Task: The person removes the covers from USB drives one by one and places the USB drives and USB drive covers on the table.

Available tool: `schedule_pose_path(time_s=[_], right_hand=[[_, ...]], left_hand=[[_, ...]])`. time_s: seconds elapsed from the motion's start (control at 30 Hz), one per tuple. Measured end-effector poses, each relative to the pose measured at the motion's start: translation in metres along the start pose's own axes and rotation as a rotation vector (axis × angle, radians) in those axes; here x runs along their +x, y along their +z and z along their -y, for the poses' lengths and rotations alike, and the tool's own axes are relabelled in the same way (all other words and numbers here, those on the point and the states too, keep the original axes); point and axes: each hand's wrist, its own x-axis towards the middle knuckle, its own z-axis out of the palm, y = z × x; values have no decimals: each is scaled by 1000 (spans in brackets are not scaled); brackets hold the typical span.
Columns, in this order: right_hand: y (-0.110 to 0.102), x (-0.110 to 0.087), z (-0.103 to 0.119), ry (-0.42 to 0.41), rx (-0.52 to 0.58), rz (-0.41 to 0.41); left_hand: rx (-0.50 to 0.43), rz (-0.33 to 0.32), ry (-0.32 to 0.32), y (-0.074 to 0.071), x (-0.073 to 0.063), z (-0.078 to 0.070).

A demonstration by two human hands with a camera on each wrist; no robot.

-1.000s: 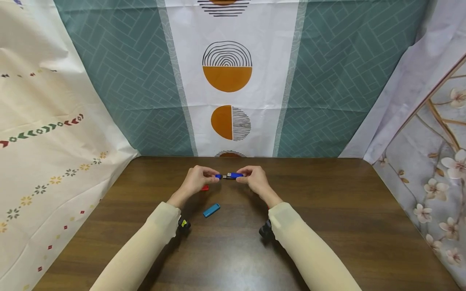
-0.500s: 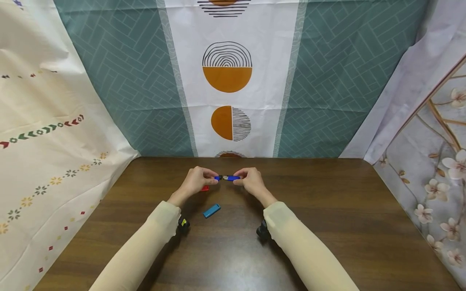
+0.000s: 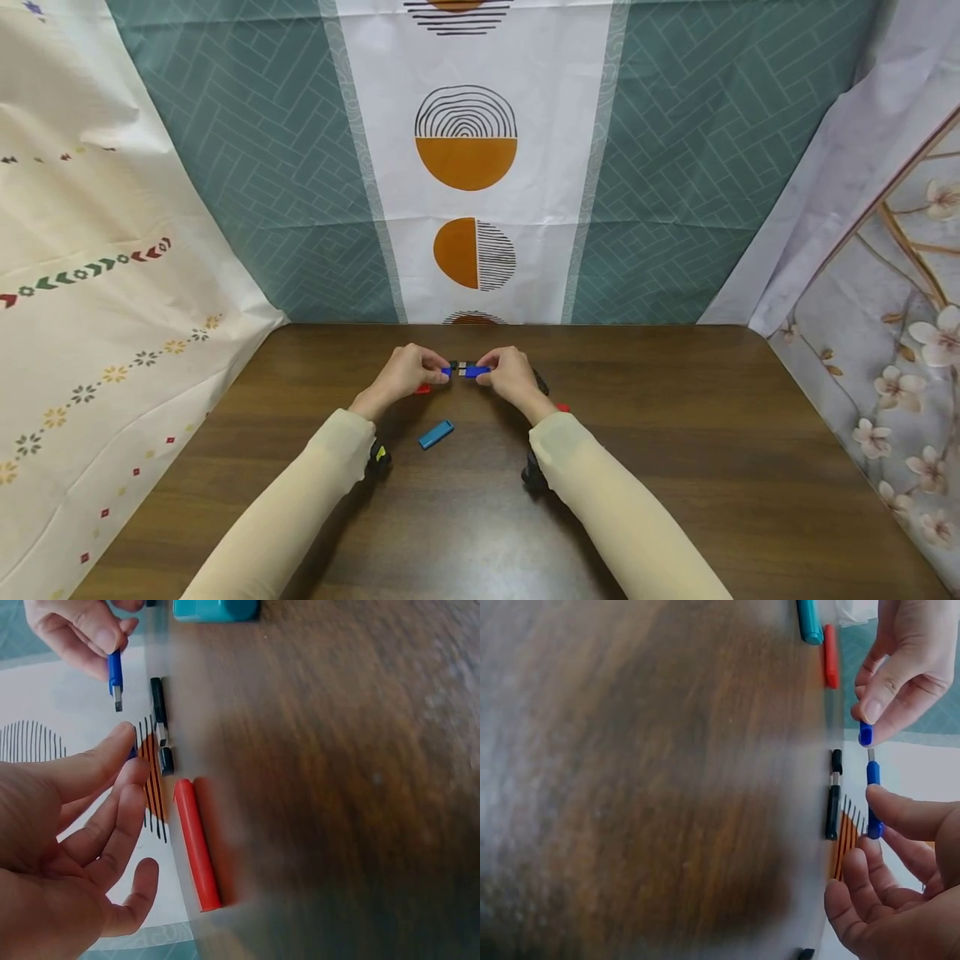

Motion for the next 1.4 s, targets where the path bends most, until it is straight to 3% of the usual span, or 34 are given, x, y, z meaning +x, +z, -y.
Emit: schedule_pose_path(time_s=[0.43,0.83,1.4], right_hand=[[9,3,0,31,-83,17],[17,4,4,35,-156,4],[19,7,5,31,-281,51]], left_hand=[[31,37,-33,5,4,3],[39,56,-14,6,6,2],[36,74,-18,9,7,4]])
